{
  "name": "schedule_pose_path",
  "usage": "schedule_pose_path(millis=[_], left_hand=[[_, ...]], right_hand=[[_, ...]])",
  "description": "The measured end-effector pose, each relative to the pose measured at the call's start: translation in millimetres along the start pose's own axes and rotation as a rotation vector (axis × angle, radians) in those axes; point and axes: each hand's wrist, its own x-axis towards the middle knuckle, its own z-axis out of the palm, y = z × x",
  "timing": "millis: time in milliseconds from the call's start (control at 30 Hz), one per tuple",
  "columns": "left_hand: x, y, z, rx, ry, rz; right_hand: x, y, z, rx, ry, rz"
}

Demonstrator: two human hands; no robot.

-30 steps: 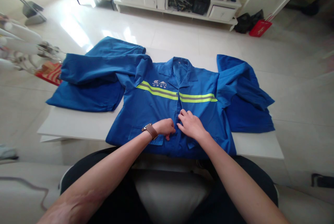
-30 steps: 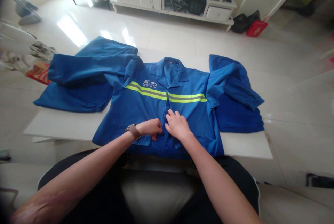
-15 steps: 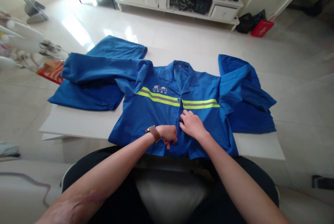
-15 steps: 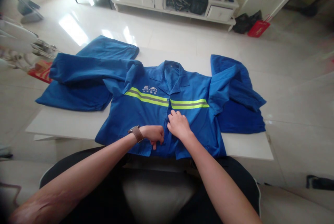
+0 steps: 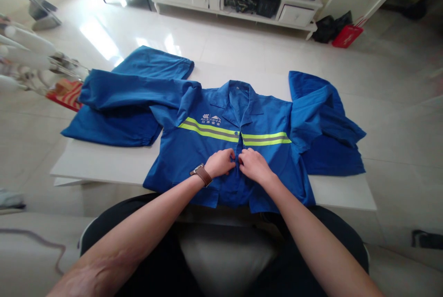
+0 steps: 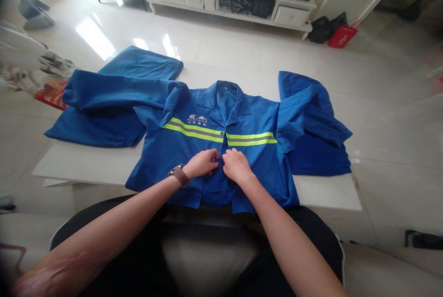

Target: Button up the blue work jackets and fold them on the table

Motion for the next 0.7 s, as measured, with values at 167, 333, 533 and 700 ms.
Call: schedule_pose_path(millis=[167,333,533,700], left_hand=[[-2.6,2.8,0.9,0.066,0.049,0.008],[-0.6,-0.6,1.3,0.055,0.027,0.016],[-0.1,-0.4,-0.2,0.040,0.034,0.023],[-2.5,0.7,-2.0,0.051,0.073,0.081]], right_hand=[[0.8,-0.4,-2.1,0.021,-0.011,0.022],[0.3,-2.3,-5.6,0.043,-0.009,0.050],[-1.4,0.4,-7.8,0.082,-0.003,0.090],[-0.3,4.9,-7.7,0.130,-0.012,0.112]])
